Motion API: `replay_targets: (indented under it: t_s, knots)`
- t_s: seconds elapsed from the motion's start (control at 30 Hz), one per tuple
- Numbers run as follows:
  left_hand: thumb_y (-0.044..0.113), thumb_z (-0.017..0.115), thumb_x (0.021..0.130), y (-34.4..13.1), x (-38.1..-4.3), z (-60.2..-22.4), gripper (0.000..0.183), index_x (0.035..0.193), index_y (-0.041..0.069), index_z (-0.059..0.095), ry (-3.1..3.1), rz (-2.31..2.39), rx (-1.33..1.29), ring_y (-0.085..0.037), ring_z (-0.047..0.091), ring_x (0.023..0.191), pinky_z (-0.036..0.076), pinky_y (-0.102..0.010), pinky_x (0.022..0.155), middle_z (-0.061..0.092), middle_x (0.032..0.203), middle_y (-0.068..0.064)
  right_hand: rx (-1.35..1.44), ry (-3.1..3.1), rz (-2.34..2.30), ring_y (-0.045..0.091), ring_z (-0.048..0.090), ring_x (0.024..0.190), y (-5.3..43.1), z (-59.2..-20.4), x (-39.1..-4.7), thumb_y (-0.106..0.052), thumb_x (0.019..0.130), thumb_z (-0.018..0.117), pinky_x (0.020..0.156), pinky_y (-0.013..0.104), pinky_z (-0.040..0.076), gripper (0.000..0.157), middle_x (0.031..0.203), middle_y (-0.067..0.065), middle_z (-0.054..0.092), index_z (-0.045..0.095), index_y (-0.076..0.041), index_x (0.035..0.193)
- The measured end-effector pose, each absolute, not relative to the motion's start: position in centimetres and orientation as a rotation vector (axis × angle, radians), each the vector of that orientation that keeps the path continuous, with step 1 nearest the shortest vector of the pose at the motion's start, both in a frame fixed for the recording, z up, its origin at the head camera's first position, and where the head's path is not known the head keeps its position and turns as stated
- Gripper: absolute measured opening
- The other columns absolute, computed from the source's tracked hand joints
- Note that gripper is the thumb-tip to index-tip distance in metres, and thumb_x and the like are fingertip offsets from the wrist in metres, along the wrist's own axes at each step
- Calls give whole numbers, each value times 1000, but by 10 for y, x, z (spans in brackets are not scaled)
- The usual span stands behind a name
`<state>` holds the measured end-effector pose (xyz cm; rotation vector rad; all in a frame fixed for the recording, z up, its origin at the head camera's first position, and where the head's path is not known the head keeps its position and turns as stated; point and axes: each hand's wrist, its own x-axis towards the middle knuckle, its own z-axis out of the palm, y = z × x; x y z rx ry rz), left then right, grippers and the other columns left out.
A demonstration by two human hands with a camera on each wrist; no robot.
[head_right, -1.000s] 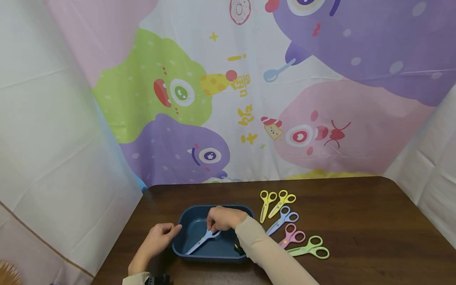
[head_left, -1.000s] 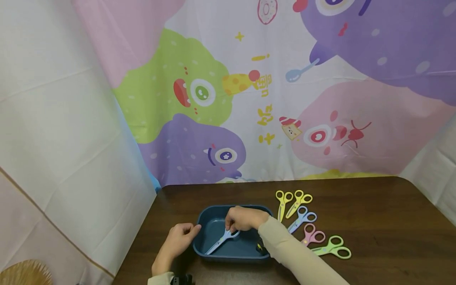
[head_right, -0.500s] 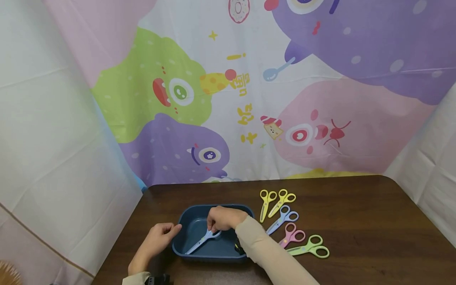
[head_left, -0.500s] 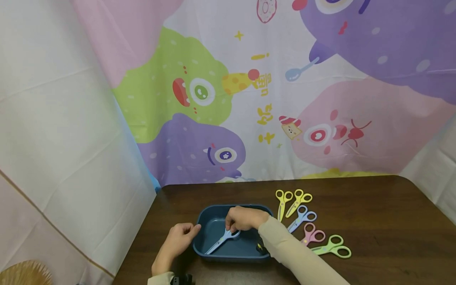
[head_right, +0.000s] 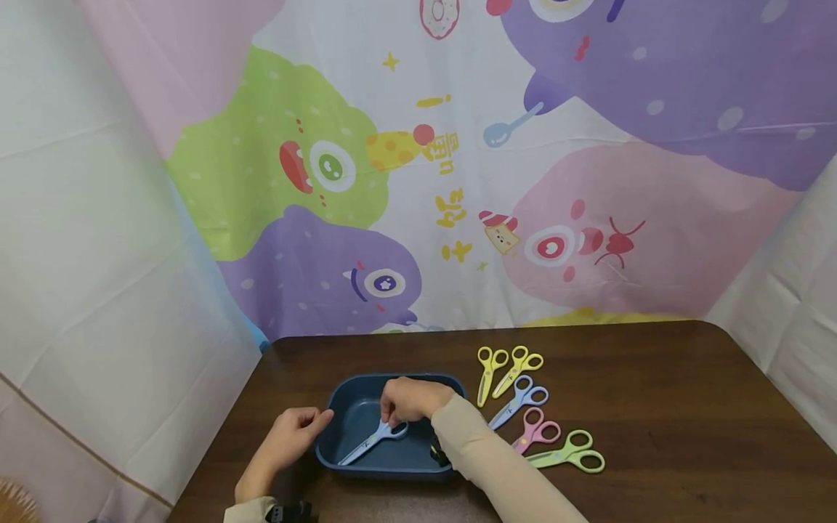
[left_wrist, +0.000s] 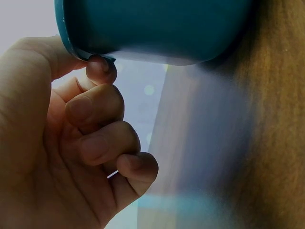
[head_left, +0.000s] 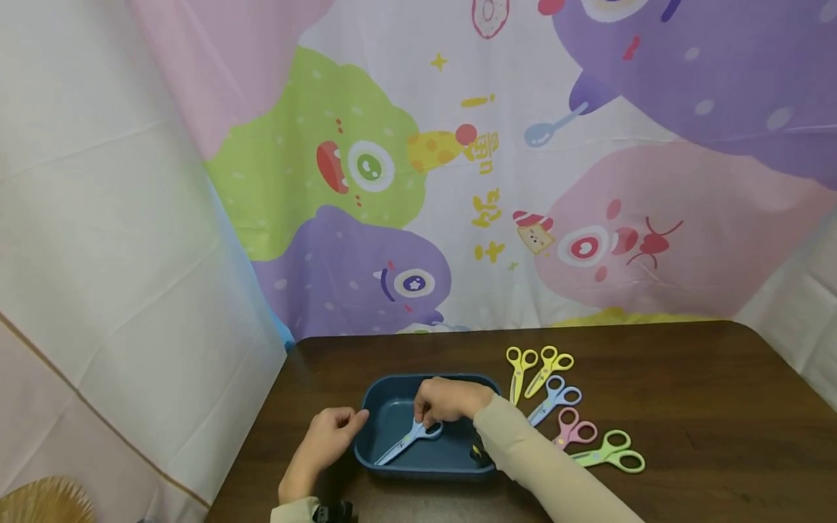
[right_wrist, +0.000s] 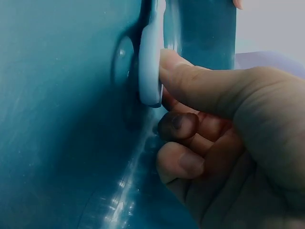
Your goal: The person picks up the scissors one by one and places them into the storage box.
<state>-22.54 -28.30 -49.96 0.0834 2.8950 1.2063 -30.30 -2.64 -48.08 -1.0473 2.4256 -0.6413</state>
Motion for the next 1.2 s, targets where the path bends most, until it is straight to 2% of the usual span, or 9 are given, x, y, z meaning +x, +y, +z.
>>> replay_targets:
  t_s: [0.5,0.7,0.93,1.2]
  knots:
    - [32,67,100,-279,-228,-496,46,62,13,51,2907,1197,103,-6,37,54,30,-23,57,39,57,7,-1020,2460,-619,3,56,70,-25,-479,-303,-6,90,78,66,22,49,10,85,-7,69,77,-15,85]
    - [30,67,101,-279,-228,-497,46,61,13,51,2924,1178,100,-5,35,53,29,-23,57,37,57,7,-1026,2436,-656,3,56,71,-23,-478,-303,-5,90,77,67,22,50,9,89,-3,72,78,-13,89]
    - [31,66,101,-281,-223,-501,47,61,12,50,2898,1213,66,-5,35,53,28,-22,56,37,56,7,-1058,2391,-696,2,55,67,-19,-484,-305,-8,91,78,65,21,48,7,80,-10,67,76,-15,93]
    - [33,66,101,-280,-224,-502,47,62,11,50,2905,1204,47,-7,36,53,28,-23,55,38,56,6,-1067,2380,-706,3,56,71,-11,-475,-305,-9,92,77,67,21,49,7,82,-11,67,77,-13,98]
